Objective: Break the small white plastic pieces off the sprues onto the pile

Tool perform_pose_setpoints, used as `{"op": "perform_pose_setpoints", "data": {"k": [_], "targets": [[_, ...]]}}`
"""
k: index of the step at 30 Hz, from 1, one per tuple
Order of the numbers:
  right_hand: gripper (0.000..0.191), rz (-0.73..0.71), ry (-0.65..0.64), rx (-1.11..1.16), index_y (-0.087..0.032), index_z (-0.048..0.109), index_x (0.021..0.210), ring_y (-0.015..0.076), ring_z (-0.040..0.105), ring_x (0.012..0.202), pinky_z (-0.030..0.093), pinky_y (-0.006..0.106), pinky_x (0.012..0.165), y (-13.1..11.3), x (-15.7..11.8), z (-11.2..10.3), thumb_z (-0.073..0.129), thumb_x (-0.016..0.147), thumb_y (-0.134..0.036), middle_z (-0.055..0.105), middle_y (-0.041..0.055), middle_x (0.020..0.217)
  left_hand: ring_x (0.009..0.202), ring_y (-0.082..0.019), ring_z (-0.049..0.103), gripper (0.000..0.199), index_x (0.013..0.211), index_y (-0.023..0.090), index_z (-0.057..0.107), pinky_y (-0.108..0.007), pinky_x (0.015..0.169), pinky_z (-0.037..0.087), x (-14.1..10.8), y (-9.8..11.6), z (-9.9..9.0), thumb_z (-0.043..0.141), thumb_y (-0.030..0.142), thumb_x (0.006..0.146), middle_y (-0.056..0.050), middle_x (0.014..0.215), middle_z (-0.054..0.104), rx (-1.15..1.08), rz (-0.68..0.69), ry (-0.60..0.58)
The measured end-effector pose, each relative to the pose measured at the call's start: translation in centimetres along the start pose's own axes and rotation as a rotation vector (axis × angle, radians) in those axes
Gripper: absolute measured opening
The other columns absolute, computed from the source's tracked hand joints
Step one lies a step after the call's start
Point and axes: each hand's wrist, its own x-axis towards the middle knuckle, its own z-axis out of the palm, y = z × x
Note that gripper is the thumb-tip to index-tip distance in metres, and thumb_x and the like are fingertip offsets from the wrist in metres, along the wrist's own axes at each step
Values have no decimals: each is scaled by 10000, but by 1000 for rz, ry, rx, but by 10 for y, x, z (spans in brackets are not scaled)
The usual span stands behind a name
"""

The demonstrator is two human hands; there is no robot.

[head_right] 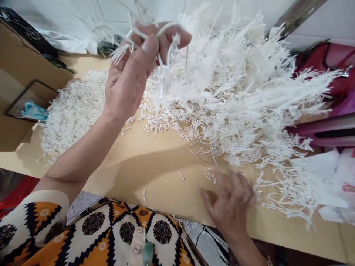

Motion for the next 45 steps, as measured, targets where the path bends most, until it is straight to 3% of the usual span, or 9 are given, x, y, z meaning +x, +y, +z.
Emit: {"op": "perform_pose_setpoints", "data": {"k": [2, 5, 11, 15, 21, 27, 36, 40, 45], "targets": [[928, 219, -63, -16, -226, 203, 1753, 558, 380, 1562, 388, 805, 1170, 12, -25, 1, 631, 998, -554, 319, 275, 1731, 1284, -150, 745, 311, 831, 207, 659, -362, 1218, 493, -5, -3, 4, 452, 191, 1063, 81, 994, 726, -83, -34, -13], [960, 258, -181, 10, -140, 155, 1749, 600, 285, 1596, 345, 860, 1153, 2, -28, 9, 543, 1017, -625, 214, 344, 1757, 1315, -163, 728, 301, 826, 201, 643, -371, 1237, 489, -5, -5, 15, 475, 195, 1076, 70, 1079, 767, -166, -59, -7], [859, 112, -286, 69, -192, 197, 1740, 610, 120, 1642, 258, 929, 1121, -67, 61, 43, 508, 1048, -596, 29, 330, 1803, 1291, -156, 726, 311, 841, 197, 666, -311, 1185, 514, -7, 13, 25, 485, 185, 1093, 43, 1101, 764, -81, -82, -136], [809, 94, -202, 117, -223, 260, 1718, 611, 108, 1640, 179, 983, 1073, -99, 113, 67, 483, 1048, -617, 61, 329, 1799, 1282, -158, 732, 293, 909, 194, 695, -317, 1149, 525, -18, 26, 12, 469, 220, 1095, 48, 1136, 754, 13, -90, -152], [850, 133, -173, 69, -177, 324, 1701, 569, 208, 1625, 275, 874, 1153, -70, 109, 62, 501, 1029, -666, 159, 311, 1784, 1322, -197, 726, 319, 899, 195, 686, -356, 1150, 521, -27, 23, -8, 446, 268, 1096, 46, 1144, 746, 74, -129, -145], [902, 158, -293, 36, -85, 314, 1700, 551, 248, 1622, 260, 812, 1220, -65, 110, 57, 494, 1032, -664, 254, 339, 1751, 1335, -166, 720, 331, 908, 208, 702, -314, 1175, 520, -24, 9, 10, 458, 298, 1113, 62, 1115, 761, 86, -114, -113], [704, -332, -388, 387, -65, 444, 1630, 481, 320, 1615, 173, 761, 1300, -203, 184, 59, 406, 1109, -537, 491, 292, 1647, 1306, -170, 731, 617, 995, 188, 722, -362, 1068, 565, -14, 31, 26, 179, 450, 1126, 57, 1129, 732, 333, -105, -124], [650, -540, -342, 483, -119, 496, 1603, 389, 293, 1652, 271, 642, 1323, -188, 168, 44, 395, 1122, -544, 396, 247, 1729, 1265, -165, 733, 434, 983, 118, 697, -399, 1110, 547, -19, 33, 4, 366, 381, 1085, 17, 1041, 718, 201, -46, -185], [739, -953, -294, 425, -240, 465, 1653, 380, 277, 1659, 296, 596, 1309, -121, 86, 36, 490, 1054, -672, 323, 150, 1790, 1141, -150, 761, 305, 941, 137, 717, -352, 1041, 595, -15, 37, -27, 481, 259, 1092, 25, 1016, 718, 299, -135, -233]]}}
